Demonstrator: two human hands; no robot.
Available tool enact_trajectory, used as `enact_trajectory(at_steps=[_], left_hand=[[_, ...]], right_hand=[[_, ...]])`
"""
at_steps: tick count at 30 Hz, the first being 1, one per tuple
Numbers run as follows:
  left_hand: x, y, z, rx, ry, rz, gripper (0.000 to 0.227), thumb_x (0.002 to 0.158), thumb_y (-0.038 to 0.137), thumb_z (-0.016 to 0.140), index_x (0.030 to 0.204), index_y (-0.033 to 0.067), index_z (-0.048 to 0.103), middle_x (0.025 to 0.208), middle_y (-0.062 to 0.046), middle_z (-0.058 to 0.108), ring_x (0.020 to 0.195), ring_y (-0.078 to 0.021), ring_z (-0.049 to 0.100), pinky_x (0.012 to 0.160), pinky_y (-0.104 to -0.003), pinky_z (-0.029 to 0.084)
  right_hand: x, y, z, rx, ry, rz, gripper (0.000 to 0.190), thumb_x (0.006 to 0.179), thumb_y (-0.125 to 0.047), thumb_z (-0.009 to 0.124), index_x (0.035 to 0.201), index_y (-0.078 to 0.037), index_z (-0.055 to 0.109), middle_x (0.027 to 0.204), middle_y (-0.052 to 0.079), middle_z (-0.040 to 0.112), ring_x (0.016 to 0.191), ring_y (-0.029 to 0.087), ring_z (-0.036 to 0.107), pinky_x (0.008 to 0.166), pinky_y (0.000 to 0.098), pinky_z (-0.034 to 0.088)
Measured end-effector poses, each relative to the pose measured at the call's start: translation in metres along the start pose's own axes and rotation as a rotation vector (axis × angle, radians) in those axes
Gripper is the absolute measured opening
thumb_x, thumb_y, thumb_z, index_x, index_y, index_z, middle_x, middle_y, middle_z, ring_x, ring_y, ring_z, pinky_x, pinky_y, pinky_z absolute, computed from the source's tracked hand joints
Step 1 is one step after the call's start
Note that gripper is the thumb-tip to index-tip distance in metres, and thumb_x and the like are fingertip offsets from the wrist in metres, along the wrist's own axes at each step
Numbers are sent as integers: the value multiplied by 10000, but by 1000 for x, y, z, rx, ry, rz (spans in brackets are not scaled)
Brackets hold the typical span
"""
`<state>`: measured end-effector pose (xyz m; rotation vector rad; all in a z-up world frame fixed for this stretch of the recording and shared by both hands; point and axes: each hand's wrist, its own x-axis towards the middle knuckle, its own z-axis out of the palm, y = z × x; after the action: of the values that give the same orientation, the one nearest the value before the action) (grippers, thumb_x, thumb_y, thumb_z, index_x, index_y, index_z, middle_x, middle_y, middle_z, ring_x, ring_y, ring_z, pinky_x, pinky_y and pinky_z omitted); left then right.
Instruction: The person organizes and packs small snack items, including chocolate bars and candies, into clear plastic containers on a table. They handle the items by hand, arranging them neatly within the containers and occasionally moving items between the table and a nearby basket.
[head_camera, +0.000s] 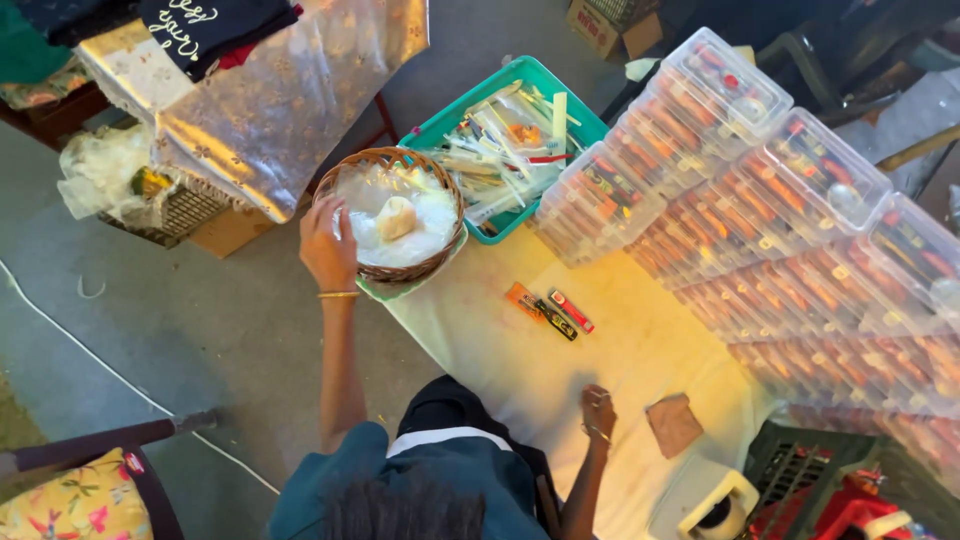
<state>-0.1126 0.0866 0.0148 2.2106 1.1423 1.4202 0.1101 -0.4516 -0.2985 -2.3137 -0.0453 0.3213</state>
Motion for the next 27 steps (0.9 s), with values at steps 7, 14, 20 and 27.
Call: enact_trajectory(at_steps=[7, 14, 20, 27], left_hand=[[-5, -28, 7, 123, -84, -90, 145, 927, 118, 743, 1070, 99, 729, 1193, -75, 697, 1108, -305, 649, 917, -429, 528], [-19, -60, 55, 16, -317, -97, 202, 902, 130, 749, 1096, 87, 712, 1190, -105, 681, 1119, -331, 637, 944, -450, 520], [-30, -79, 91, -2, -611, 0, 469, 792, 196, 801, 1241, 136, 681, 1326, -149, 628, 1198, -370, 601, 996, -462, 500], [-18, -73, 111, -15, -746, 71, 624, 803, 242, 824, 1384, 219, 597, 1436, -125, 555, 1309, -325, 545, 1057, -544, 429]], right_hand=[[-57, -98, 18, 116, -179, -275, 271, 956, -230, 658, 1176, -72, 681, 925, 98, 776, 836, 183, 760, 754, 313, 602], [-85, -256, 25, 171, -123, -555, 179, 986, -160, 666, 1100, -30, 713, 967, 111, 779, 847, 189, 771, 798, 305, 592], [-87, -399, 87, -6, 78, -1007, 159, 921, -127, 728, 1072, -77, 729, 1062, 86, 749, 1006, 276, 693, 938, 394, 512], [-77, -476, 182, -409, 120, -1168, 219, 805, -202, 722, 1013, -138, 743, 1195, 65, 708, 1162, 259, 631, 1099, 567, 346]])
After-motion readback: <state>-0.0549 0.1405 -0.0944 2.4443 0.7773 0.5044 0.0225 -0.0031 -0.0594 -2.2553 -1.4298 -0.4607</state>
